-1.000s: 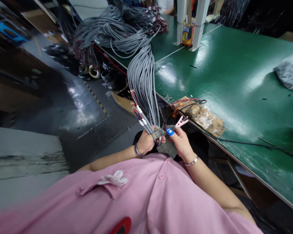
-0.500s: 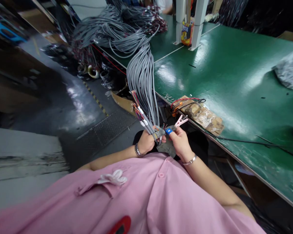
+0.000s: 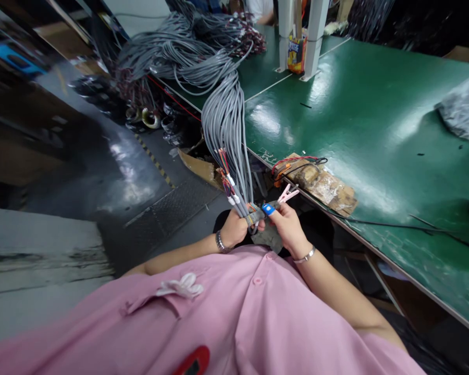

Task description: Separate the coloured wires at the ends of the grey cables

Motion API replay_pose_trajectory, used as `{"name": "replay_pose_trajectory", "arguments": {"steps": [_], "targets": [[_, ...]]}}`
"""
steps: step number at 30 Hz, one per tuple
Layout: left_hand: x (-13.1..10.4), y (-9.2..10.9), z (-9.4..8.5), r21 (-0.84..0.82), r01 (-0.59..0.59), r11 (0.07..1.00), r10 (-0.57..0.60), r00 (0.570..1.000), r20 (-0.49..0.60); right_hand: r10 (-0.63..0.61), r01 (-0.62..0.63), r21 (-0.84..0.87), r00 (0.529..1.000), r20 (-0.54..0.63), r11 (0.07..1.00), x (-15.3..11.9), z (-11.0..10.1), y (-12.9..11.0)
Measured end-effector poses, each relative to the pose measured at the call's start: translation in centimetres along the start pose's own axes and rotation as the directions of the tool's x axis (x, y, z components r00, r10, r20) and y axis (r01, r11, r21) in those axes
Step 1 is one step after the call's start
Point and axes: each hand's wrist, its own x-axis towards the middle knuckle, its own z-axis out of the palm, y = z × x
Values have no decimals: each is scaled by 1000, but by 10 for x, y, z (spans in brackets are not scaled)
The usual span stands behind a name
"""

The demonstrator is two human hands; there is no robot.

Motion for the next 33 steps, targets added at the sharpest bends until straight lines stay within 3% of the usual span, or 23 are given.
{"name": "replay_pose_trajectory", "arguments": {"steps": [11, 19, 27, 33], "targets": [[0, -4, 2, -10, -8, 1000, 8, 999, -33, -10, 11, 2, 988, -157, 1000, 1, -3, 6], [1, -4, -2, -47, -34, 998, 31, 997, -67, 96, -82, 259, 994, -42, 962, 3, -6, 12], [2, 1, -8, -93, 57, 994, -41, 985, 165, 86, -128, 279, 984, 158, 952, 3, -1, 6], [1, 0, -7, -128, 78, 989, -70, 995, 71, 121, -105, 297, 992, -34, 949, 5, -10, 16]]}}
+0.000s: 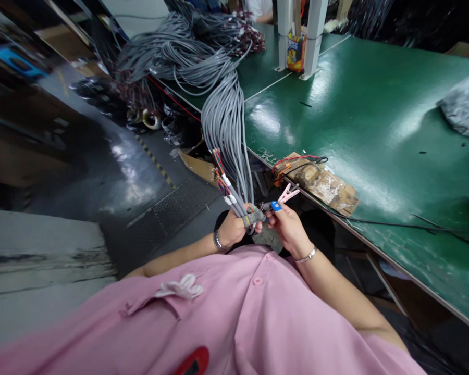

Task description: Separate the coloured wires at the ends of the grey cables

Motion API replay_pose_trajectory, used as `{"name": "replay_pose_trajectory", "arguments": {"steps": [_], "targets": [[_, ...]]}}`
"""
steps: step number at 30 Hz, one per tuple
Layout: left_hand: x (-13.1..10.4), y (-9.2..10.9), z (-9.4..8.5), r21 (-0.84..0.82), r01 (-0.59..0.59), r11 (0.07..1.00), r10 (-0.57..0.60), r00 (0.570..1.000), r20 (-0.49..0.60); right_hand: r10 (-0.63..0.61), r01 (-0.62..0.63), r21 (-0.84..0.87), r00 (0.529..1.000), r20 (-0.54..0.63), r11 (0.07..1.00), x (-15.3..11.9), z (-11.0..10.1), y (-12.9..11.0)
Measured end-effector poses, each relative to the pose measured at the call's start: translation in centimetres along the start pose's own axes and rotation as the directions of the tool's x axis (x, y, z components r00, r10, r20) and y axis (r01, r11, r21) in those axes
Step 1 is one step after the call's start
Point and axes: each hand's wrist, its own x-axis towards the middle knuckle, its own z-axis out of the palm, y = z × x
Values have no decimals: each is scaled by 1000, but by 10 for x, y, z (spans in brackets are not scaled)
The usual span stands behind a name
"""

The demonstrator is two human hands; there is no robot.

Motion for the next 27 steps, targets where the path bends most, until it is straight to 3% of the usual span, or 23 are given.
{"name": "replay_pose_trajectory", "arguments": {"steps": [2, 5, 11, 14, 20, 27], "targets": [[0, 1, 1, -1, -1, 1000, 1, 1000, -26, 18, -18, 14, 999, -44, 1000, 0, -6, 3], [0, 2, 3, 22, 1, 1000, 0, 999, -43, 19, -20, -27, 1000, -4, 999, -4, -10, 2], [-2, 3, 6, 150, -28, 988, 28, 1000, -1, -68, 94, -267, 992, 104, 959, -13, 7, -13], [-4, 4, 7, 231, -31, 972, 33, 999, -1, -90, 115, -317, 992, 93, 941, -14, 14, -17], [-5, 4, 8, 194, -51, 980, 58, 998, -29, -62, 66, -258, 998, 22, 964, -14, 12, -12], [-5, 6, 8, 234, -43, 971, 43, 999, 8, -25, 33, -183, 999, 43, 983, -11, 12, -13]]}}
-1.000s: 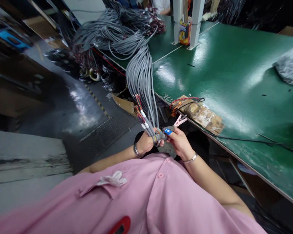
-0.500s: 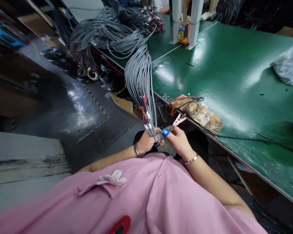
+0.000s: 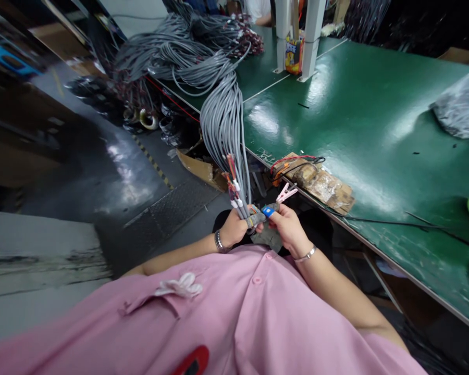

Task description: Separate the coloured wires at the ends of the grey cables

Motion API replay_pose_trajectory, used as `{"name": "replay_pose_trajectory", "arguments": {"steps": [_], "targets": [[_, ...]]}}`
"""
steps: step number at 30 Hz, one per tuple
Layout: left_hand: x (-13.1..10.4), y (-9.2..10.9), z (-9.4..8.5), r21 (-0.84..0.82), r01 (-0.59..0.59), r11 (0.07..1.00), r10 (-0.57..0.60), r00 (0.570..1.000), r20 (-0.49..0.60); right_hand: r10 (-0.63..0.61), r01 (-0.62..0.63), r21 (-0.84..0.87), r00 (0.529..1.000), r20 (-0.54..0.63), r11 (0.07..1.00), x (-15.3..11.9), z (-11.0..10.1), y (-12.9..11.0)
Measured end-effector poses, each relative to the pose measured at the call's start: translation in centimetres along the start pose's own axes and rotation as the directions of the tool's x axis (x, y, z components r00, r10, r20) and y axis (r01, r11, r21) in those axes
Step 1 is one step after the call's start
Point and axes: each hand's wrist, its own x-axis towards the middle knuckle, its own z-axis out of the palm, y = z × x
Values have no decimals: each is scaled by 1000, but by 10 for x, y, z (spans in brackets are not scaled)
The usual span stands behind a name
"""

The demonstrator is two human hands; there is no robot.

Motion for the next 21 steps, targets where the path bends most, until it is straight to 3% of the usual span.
{"name": "replay_pose_trajectory", "arguments": {"steps": [3, 6, 11, 16, 21], "targets": [[-1, 0, -1, 74, 22, 997, -26, 998, 57, -44, 44, -79, 999, 9, 996, 1, 2, -2], [-1, -1, -1, 27, 18, 999, -19, 999, 31, -79, 78, -99, 997, -5, 992, 2, 3, -1], [2, -7, -3, -109, -19, 994, 19, 1000, -6, -66, 62, -54, 995, -71, 997, 3, -6, 6], [5, -9, -3, -120, -6, 993, 4, 1000, -20, -56, 53, -35, 993, -106, 998, 6, -13, 13], [4, -1, -1, -168, 25, 985, -31, 999, -32, -28, 41, 105, 992, -121, 994, 8, -21, 16]]}}
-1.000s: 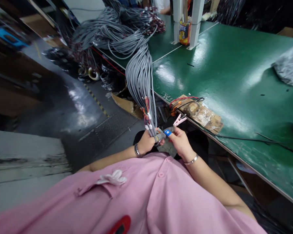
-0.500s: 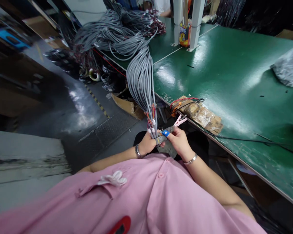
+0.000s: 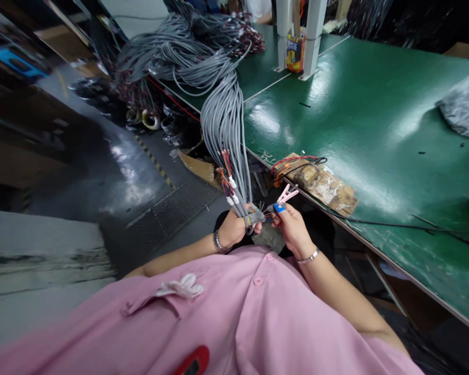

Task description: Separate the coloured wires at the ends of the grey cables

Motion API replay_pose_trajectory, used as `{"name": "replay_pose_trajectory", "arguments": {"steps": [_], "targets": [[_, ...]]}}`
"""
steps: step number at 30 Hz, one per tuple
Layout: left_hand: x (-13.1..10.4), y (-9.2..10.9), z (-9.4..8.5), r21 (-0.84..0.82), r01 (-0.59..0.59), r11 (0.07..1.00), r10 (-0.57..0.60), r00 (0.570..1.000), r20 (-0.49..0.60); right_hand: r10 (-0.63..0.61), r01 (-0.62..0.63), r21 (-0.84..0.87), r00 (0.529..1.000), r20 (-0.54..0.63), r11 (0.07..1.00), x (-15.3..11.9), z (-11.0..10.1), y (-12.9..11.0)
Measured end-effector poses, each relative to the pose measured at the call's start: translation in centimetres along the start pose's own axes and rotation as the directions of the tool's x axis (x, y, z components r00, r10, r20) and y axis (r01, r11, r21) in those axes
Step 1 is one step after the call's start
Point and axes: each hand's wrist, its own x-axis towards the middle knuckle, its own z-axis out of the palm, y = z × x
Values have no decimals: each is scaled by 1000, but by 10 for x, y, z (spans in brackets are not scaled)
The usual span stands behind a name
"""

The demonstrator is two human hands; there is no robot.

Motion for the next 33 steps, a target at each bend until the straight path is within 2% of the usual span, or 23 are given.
{"name": "replay_pose_trajectory", "arguments": {"steps": [4, 7, 11, 15, 20, 26, 33], "targets": [[0, 10, 1, -42, 40, 998, -40, 999, 13, 12, -10, 109, 1000, -20, 994, 5, -14, -5], [3, 18, 2, -55, 72, 996, -68, 995, 67, 10, -7, 123, 1000, -18, 992, 12, -21, -13], [11, 24, 7, -62, 88, 994, -76, 981, 178, -51, 48, 94, 998, 25, 994, 20, -19, -26], [19, 25, 17, -47, 108, 993, -94, 967, 237, -82, 79, 97, 996, 30, 992, 23, -13, -31], [23, 23, 25, -31, 117, 993, -106, 964, 243, -9, 0, 184, 999, 48, 983, 25, -8, -30], [23, 22, 25, -4, 117, 993, -113, 967, 230, -49, 55, 239, 998, -34, 969, 26, -3, -28], [20, 23, 25, -35, 108, 994, -97, 967, 237, -12, 0, 247, 999, 44, 969, 25, -9, -25]]}}
